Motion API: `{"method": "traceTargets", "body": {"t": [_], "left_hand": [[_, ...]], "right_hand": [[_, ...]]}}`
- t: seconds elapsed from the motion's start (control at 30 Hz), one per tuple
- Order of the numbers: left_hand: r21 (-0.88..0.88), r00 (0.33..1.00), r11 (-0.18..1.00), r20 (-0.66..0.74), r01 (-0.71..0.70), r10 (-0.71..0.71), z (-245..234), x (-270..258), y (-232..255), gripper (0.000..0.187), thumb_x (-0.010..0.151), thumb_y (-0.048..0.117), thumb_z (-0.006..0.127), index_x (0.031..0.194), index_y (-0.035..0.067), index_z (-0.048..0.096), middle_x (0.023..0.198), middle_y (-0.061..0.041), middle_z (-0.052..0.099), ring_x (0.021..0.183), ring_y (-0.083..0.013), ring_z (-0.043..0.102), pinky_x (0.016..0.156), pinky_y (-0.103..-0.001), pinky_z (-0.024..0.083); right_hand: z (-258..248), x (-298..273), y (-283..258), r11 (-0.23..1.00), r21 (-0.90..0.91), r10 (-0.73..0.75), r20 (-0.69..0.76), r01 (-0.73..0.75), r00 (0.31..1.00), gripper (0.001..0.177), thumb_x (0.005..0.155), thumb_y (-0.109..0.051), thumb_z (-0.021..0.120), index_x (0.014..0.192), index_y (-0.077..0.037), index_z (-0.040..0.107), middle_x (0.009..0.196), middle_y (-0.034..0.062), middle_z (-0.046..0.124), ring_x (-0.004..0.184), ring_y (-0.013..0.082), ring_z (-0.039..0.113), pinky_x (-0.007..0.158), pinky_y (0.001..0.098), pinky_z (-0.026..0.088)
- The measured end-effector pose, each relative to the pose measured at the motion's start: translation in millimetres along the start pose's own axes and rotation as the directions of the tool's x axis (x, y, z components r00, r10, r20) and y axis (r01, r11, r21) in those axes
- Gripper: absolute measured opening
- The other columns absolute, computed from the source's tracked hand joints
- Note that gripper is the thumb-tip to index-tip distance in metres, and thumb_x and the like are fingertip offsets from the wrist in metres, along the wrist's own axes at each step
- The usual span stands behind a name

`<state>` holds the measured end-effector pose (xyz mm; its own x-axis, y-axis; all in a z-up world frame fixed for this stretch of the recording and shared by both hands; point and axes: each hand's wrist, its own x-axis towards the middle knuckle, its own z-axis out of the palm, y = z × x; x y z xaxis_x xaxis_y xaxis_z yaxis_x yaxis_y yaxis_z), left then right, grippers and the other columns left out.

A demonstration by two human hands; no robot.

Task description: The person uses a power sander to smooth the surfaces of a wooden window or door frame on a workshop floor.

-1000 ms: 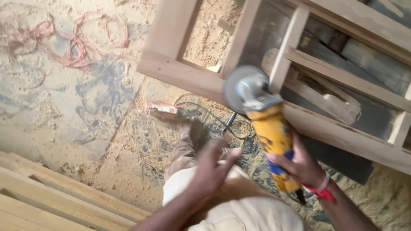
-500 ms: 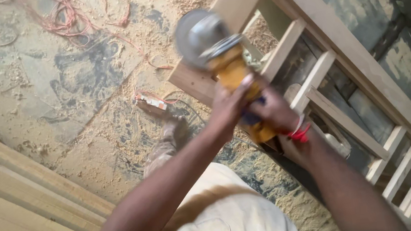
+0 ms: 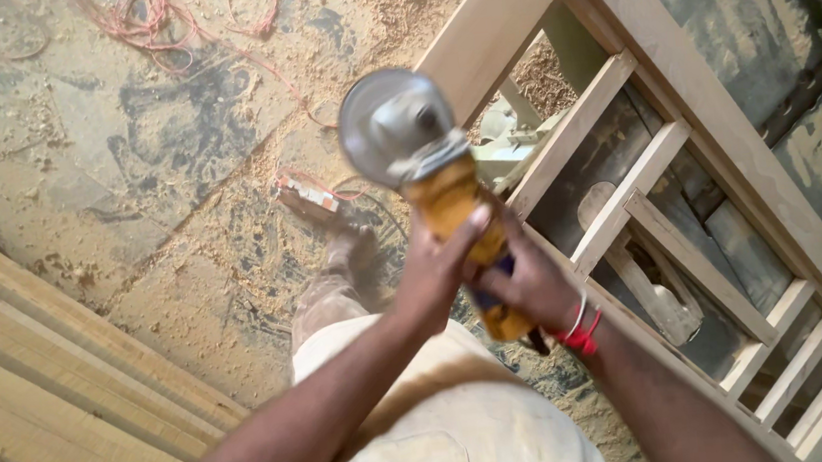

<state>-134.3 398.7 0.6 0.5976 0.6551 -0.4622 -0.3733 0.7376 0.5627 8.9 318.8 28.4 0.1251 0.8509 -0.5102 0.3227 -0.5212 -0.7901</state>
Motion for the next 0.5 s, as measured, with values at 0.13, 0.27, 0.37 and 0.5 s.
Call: {"method": "traceTargets", "body": {"t": [0.13, 0.27, 0.37, 0.5], "left_hand": [[-0.021, 0.979, 0.979, -0.017, 0.202, -0.203, -5, -40, -13, 0.071, 0.085, 0.034, 0.076, 0.139, 0.007, 0.040, 0.124, -0.014, 0.061, 0.117, -0.0266, 0.064, 0.099, -0.043, 0.057], [0.060, 0.971, 0.974, 0.084, 0.220, -0.224, 17, -54, -33, 0.071, 0.085, 0.035, 0.077, 0.138, 0.006, 0.039, 0.124, -0.014, 0.061, 0.115, -0.0256, 0.064, 0.098, -0.042, 0.056], [0.184, 0.966, 0.957, 0.081, 0.226, -0.244, 16, -48, -29, 0.069, 0.085, 0.039, 0.076, 0.137, 0.007, 0.042, 0.121, -0.013, 0.063, 0.112, -0.0250, 0.066, 0.096, -0.041, 0.057], [0.198, 0.977, 0.959, 0.026, 0.203, -0.212, -14, -19, 1, 0.068, 0.085, 0.040, 0.077, 0.134, 0.006, 0.044, 0.117, -0.015, 0.065, 0.107, -0.0274, 0.069, 0.089, -0.040, 0.062]], "right_hand": [[19, -42, 10, 0.987, 0.036, 0.154, 0.043, -0.156, 0.987, 0.105, 0.083, -0.024, 0.073, 0.163, -0.023, 0.005, 0.134, 0.0121, 0.058, 0.114, 0.0249, 0.065, 0.097, 0.0392, 0.056], [9, -84, 26, 1.000, 0.014, 0.000, -0.046, 0.001, 0.999, 0.095, 0.086, -0.017, 0.070, 0.164, -0.013, 0.016, 0.144, 0.0160, 0.053, 0.128, 0.0280, 0.057, 0.107, 0.0419, 0.048], [14, -88, 27, 0.974, 0.221, 0.074, -0.069, -0.057, 0.995, 0.093, 0.088, -0.016, 0.068, 0.164, -0.011, 0.014, 0.142, 0.0133, 0.052, 0.126, 0.0257, 0.057, 0.105, 0.0414, 0.049], [22, -36, 16, 0.996, 0.078, 0.034, -0.033, -0.031, 0.999, 0.084, 0.091, -0.017, 0.072, 0.161, -0.014, 0.025, 0.131, 0.0135, 0.062, 0.117, 0.0243, 0.065, 0.101, 0.0401, 0.055]]}}
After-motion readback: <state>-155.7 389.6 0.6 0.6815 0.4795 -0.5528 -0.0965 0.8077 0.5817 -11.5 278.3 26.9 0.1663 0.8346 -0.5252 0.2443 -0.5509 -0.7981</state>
